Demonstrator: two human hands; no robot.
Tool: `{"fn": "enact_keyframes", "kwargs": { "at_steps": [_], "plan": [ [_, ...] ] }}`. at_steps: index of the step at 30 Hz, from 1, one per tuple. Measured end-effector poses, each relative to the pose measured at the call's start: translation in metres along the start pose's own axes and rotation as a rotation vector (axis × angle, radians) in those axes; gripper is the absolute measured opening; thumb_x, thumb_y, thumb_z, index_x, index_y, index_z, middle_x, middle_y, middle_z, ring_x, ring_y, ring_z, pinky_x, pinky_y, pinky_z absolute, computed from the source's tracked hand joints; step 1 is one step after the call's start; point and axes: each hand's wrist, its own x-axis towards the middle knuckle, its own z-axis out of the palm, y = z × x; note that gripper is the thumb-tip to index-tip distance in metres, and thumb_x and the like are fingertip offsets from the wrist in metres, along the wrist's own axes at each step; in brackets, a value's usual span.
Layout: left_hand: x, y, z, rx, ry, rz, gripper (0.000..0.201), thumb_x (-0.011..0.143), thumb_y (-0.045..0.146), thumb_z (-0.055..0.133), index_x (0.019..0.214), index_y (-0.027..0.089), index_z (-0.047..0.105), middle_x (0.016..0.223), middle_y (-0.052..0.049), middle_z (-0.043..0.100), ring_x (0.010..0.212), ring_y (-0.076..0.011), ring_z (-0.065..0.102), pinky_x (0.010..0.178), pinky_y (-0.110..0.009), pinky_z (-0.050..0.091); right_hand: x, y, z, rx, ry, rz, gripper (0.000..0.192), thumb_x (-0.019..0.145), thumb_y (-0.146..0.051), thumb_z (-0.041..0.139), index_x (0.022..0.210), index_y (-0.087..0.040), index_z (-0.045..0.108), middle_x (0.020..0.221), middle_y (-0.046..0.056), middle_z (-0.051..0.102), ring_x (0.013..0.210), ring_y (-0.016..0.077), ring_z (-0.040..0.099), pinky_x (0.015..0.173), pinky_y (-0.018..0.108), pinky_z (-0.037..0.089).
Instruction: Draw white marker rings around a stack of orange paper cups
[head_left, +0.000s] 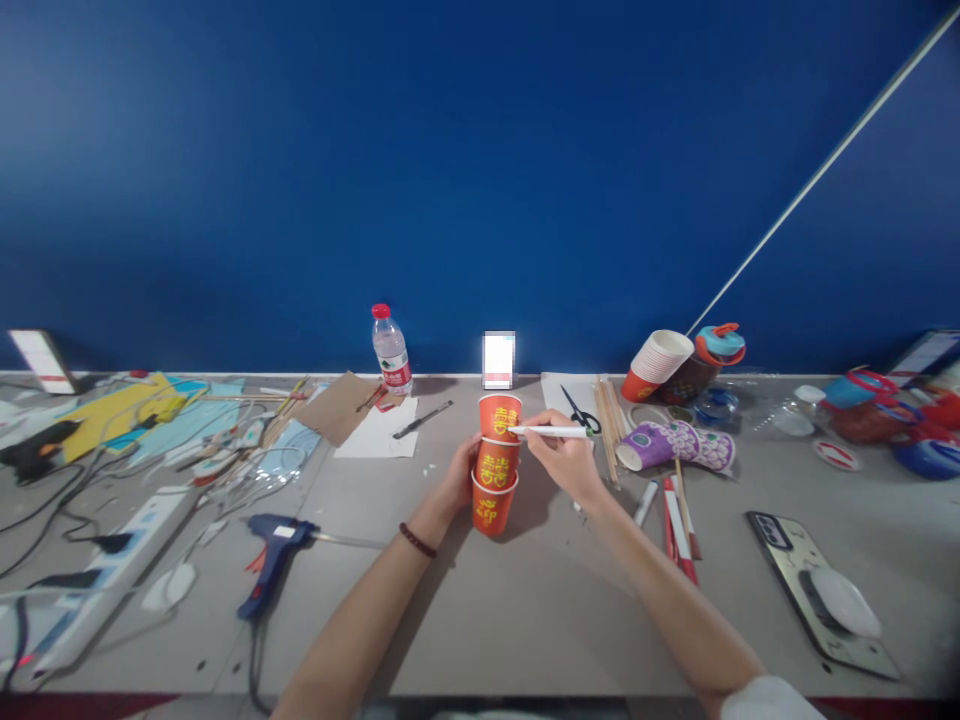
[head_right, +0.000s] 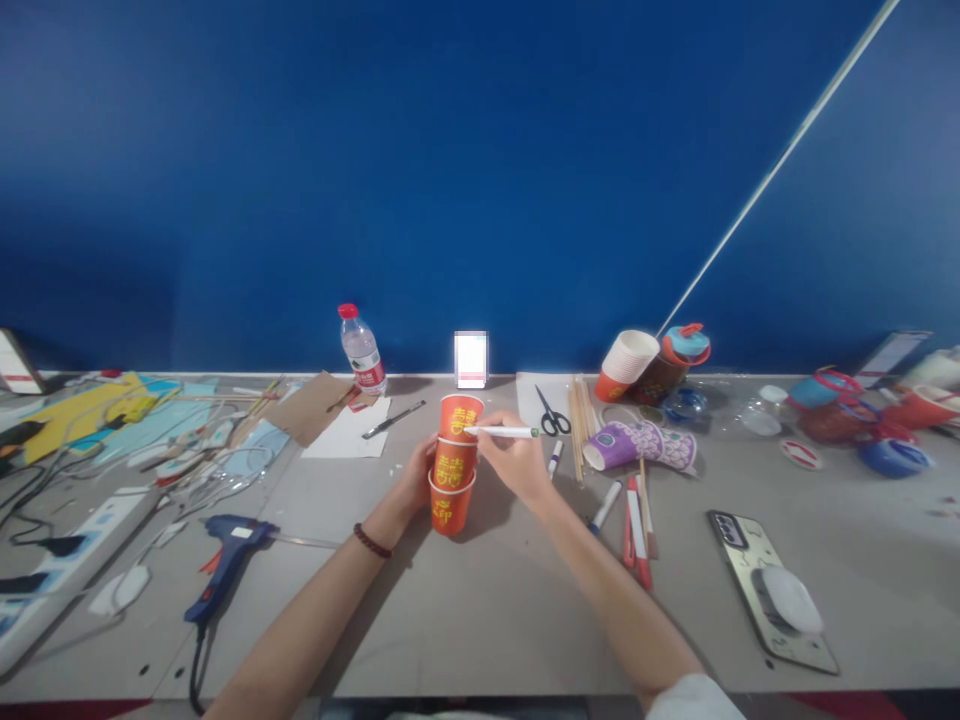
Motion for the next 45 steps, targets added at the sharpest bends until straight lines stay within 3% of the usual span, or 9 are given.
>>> {"fn": "enact_keyframes", "kwargs": {
  "at_steps": [23,41,45],
  "plan": [
    [0.003,-0.004,-0.009,-0.034,-0.022,-0.035,0.044,0.081,0.045,0.059,0.098,0.007,0.070,0.084,-0.016,0.074,0.074,-0.0278,0.070,0.072,-0.038,0.053,0.001,0.006,-0.001,-0.016,0.054,0.004,0.011,0.080,-0.032,0.062,0.077,-0.022,0.060,0.076,0.003,0.070,0.069,0.0190,0.066,0.060,0.028,0.050],
    [0.007,-0.003,-0.014,-0.058,-0.043,-0.060,0.047,0.079,0.049,0.059,0.098,0.007,0.069,0.082,-0.015,0.074,0.072,-0.0261,0.070,0.068,-0.035,0.052,0.001,0.001,0.000,-0.006,0.042,0.041,0.008,0.075,-0.027,0.060,0.070,-0.021,0.058,0.076,0.004,0.071,0.063,0.0173,0.062,0.056,0.027,0.046],
    [0.006,-0.002,-0.012,-0.079,-0.037,-0.083,0.050,0.082,0.054,0.056,0.097,0.007,0.069,0.081,-0.015,0.073,0.068,-0.0244,0.069,0.068,-0.034,0.052,0.003,0.003,0.000,0.065,0.047,0.050,0.008,0.075,-0.028,0.061,0.072,-0.022,0.058,0.077,0.004,0.072,0.069,0.0193,0.066,0.059,0.028,0.049]
  ]
}}
